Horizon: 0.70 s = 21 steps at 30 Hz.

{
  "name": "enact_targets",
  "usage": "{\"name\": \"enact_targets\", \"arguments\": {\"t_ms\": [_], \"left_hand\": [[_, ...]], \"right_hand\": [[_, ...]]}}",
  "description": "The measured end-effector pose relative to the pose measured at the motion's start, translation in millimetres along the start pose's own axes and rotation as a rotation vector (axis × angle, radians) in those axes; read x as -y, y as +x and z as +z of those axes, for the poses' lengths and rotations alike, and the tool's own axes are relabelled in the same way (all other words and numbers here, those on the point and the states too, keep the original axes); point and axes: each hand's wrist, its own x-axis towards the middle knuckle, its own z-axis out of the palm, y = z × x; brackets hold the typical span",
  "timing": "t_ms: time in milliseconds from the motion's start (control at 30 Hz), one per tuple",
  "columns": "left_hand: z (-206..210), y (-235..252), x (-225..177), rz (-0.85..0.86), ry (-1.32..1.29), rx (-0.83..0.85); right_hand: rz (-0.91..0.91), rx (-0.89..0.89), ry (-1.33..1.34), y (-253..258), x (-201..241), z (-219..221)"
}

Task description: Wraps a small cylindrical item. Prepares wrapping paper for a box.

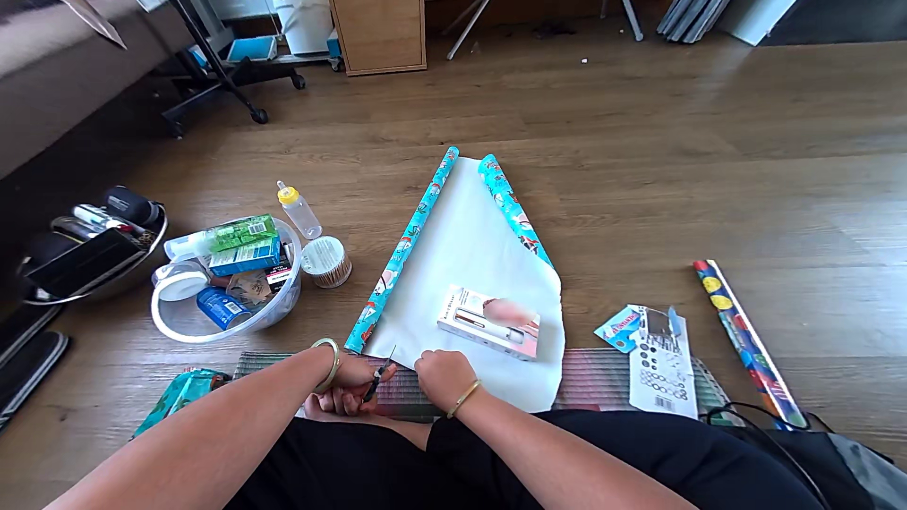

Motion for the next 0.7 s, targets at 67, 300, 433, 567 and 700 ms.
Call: {"name": "enact_targets", "arguments": {"t_ms": [67,300,433,567,700], "left_hand": [[-4.1,20.5,7.8,-0.004,0.030,0.022],[-24.5,66.6,29.7,0.069,0.160,0.167],[-24.2,67.6,30.4,0.073,0.182,0.179],[-24.2,68.9,30.6,0.061,0.186,0.180],[-24.6,72.8,30.9,0.065,0.153,0.170]], "right_hand": [[-0.006,0.000,0.002,-0.2,-0.3,-0.3],[-0.005,0.007,-0.005,0.8,-0.1,0.5],[0.001,0.011,-0.007,0.6,0.3,-0.1],[-0.005,0.016,-0.007,0.3,0.1,-0.4],[-0.006,0.010,-0.013,0.9,0.2,0.3]]}}
